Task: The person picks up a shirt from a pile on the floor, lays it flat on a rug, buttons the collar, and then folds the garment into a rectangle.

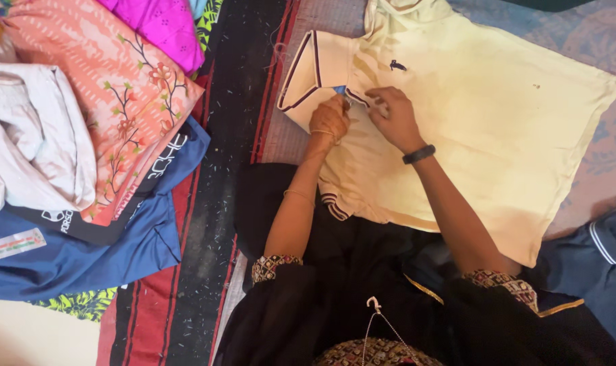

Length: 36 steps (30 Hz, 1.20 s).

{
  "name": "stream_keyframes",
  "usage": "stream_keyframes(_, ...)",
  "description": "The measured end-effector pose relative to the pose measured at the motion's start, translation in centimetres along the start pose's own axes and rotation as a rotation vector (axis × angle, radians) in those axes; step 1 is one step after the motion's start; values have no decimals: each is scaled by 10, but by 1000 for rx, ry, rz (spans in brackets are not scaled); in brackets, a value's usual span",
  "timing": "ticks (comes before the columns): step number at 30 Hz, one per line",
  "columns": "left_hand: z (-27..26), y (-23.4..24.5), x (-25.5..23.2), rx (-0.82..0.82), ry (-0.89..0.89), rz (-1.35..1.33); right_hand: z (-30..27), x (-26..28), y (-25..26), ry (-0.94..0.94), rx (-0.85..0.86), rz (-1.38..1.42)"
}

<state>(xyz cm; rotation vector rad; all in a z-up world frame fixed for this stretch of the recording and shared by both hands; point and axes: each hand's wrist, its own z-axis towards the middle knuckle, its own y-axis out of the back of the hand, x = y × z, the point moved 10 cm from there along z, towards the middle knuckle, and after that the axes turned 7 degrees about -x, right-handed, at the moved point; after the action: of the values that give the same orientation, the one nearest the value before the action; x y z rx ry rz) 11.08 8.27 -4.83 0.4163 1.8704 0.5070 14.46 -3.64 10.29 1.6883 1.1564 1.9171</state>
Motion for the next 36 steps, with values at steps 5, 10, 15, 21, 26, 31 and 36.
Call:
stream_keyframes(5,-2,16,-15,-138,-28,-64,12,41,-20,228,-19,-217)
stream_keyframes(10,-2,18,-27,-247,-77,6,21,7,-32,25,-21,-201)
stream_keyframes(15,1,7,-20,-185,-15,126,23,26,-27,119,-6,-189)
stream_keyframes(21,-10,33,-32,-176,-11,-11,25,19,-30,103,15,-274)
stream_keyframes(26,-10,40,-37,-168,3,18,25,-15,-34,-64,-51,-200)
stream_keyframes(31,-3,17,-29,-129,64,81,31,-50,-29,-195,-89,16)
stream_keyframes(36,-1,6,-32,-192,-26,160,24,-48,-31,-216,-45,81)
